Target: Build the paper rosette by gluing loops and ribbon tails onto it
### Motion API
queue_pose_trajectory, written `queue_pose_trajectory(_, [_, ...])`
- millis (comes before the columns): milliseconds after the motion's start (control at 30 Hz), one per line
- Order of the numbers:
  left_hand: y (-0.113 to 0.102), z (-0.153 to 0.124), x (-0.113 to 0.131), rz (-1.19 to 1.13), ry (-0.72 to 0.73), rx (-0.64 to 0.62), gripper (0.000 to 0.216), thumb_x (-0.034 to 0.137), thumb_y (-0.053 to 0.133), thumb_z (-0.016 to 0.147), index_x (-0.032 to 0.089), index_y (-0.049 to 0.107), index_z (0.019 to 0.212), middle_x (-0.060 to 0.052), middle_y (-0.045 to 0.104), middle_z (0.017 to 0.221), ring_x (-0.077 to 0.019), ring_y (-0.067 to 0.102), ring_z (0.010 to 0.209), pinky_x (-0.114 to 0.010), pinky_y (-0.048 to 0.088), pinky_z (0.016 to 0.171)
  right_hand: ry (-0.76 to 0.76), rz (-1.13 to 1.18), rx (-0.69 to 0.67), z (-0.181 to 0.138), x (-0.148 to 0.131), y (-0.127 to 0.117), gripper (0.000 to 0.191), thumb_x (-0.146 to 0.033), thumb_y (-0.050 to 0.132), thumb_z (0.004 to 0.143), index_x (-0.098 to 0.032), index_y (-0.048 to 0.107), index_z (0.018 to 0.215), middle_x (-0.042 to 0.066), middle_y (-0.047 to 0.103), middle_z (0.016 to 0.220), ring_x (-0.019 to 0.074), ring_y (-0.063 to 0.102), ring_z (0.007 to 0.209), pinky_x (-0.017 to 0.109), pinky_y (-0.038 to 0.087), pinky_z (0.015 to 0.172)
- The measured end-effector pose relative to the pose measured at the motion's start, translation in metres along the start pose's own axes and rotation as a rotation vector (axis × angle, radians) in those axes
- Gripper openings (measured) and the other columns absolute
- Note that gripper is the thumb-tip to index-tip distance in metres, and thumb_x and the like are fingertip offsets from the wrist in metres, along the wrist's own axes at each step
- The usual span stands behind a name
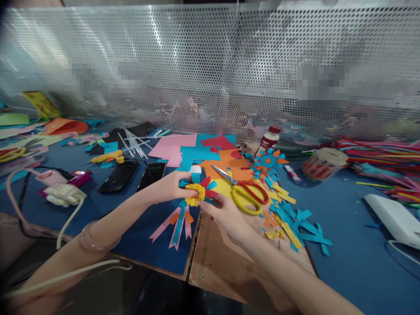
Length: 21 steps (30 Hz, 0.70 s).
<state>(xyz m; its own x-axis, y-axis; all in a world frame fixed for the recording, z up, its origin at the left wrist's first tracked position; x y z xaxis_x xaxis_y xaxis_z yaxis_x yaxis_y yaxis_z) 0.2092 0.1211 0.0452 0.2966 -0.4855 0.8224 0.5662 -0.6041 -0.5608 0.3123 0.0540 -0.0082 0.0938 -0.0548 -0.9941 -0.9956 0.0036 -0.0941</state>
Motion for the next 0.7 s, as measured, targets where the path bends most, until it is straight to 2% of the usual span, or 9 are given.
queue_pose_trajectory(233, [-0.001,-0.001,0.007,0.127,0.030,0.065,0.018,0.031,0.063,0.074,0.014,0.063,0.082,-0.002,0.064,0.078,-0.0153,0.056,0.070,-0.026,0.040,0.062,0.001,0.100,0.119,0.002,0.005,-0.004,0.042,-0.049,0.068,0.074,-0.020,0.067,0.105,0.005,0.068,0.096,0.0154,0.055,0.071,0.026,0.040,0.055])
queue_pose_trajectory(367, [-0.005,-0.001,0.004,0.158,0.006,0.109,0.021,0.033,0.064,0.073,0.013,0.062,0.081,-0.003,0.063,0.077,-0.0159,0.055,0.069,-0.027,0.039,0.062,-0.045,0.149,0.143,0.003,0.000,-0.004,0.036,-0.046,0.066,0.077,-0.020,0.069,0.101,0.005,0.068,0.100,0.0179,0.060,0.084,0.028,0.046,0.069])
queue_pose_trajectory(500, [-0.003,-0.001,0.004,0.138,0.021,0.125,0.018,0.030,0.063,0.074,0.014,0.062,0.082,-0.004,0.064,0.079,-0.0162,0.056,0.071,-0.027,0.041,0.063,-0.086,0.152,0.122,0.002,-0.006,-0.001,0.035,-0.045,0.069,0.076,-0.021,0.067,0.101,0.005,0.068,0.106,0.0204,0.061,0.097,0.032,0.046,0.086])
queue_pose_trajectory(700, [0.000,-0.003,0.006,0.171,0.029,0.147,0.018,0.032,0.062,0.076,0.015,0.062,0.081,-0.002,0.063,0.078,-0.0168,0.056,0.073,-0.026,0.041,0.064,-0.075,0.173,0.207,0.000,-0.004,-0.005,0.038,-0.047,0.071,0.072,-0.019,0.068,0.098,0.006,0.070,0.104,0.0242,0.061,0.100,0.036,0.046,0.088])
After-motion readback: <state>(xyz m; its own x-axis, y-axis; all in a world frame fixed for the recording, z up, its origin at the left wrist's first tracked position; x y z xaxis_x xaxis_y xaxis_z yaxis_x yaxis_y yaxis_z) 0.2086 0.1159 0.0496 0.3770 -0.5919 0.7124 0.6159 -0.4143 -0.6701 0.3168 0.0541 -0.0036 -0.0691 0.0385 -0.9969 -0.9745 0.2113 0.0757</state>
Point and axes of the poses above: each hand's wrist, its own z-axis towards the middle knuckle, its own y-axis out of the palm, x = y × z, the point moved 9 cm from there along z, towards the middle knuckle
